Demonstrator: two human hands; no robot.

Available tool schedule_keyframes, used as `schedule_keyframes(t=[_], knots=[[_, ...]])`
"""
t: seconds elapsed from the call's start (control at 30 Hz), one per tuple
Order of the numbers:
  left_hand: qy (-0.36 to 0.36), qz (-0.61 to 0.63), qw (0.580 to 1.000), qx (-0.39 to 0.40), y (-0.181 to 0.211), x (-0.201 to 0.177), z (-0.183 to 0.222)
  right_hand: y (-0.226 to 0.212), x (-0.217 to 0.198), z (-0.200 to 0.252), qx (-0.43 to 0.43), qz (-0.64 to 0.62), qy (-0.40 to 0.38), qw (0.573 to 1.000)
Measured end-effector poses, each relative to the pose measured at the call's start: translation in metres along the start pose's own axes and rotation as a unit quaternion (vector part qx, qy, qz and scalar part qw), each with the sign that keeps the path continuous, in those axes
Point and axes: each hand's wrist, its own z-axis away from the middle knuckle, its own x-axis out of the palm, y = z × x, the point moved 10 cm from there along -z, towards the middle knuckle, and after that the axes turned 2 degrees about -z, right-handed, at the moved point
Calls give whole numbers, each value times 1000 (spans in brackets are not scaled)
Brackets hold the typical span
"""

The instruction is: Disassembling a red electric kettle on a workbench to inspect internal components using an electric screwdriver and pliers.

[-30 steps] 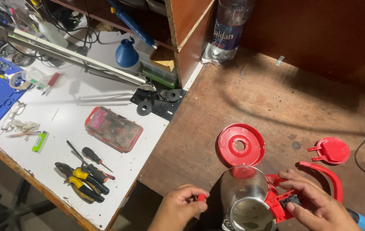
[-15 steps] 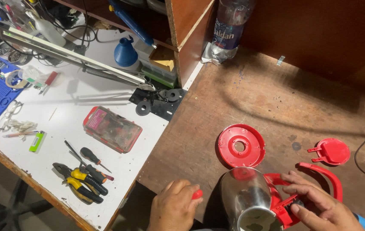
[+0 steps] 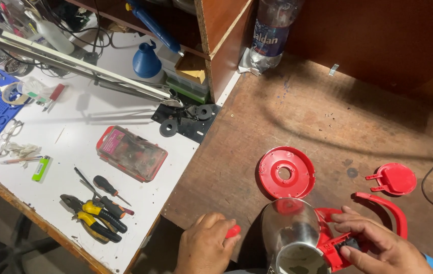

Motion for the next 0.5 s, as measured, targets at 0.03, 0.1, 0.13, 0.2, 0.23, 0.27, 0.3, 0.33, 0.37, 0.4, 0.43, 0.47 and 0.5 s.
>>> schedule_keyframes(t=[0.03, 0.1, 0.13, 0.2, 0.23, 0.27, 0.3, 0.33, 0.37, 0.4, 0.43, 0.47, 0.5], knots=[[-1, 0, 1000, 0, -1, 0, 0, -2, 1, 0, 1, 0, 0, 1000], [-12, -9, 1000, -10, -4, 3, -1, -9, 1, -1, -10, 35, 16, 999], [-13, -9, 1000, -9, -3, 2, -2, -13, -2, -1, -10, 36, 17, 999], [-11, -21, 1000, 9, 0, -1, -4, -25, 3, -3, -29, 14, -23, 999], [-12, -21, 1000, 8, 0, -2, -4, -21, 3, -2, -29, 14, -24, 999], [-42, -26, 999, 1, -2, 3, -3, -19, 3, -1, -33, 17, -24, 999], [-70, -31, 997, -4, -4, 9, -4, -15, 3, -1, -37, 20, -23, 999], [-70, -31, 997, -3, -4, 8, -5, -18, 3, -2, -37, 20, -23, 999], [-78, -33, 996, -5, -3, 8, -5, -21, 2, -1, -35, 9, -22, 999], [-85, -35, 996, -8, -3, 8, -4, -24, 2, -1, -34, -2, -21, 999], [-85, -35, 996, -8, -5, 9, -4, -24, 3, 0, -33, -2, -21, 999], [-81, -36, 996, -3, -6, 9, -4, -22, 2, 0, -20, -3, -12, 1000], [-76, -37, 996, 1, -6, 9, -4, -20, 1, 0, -8, -4, -2, 1000]])
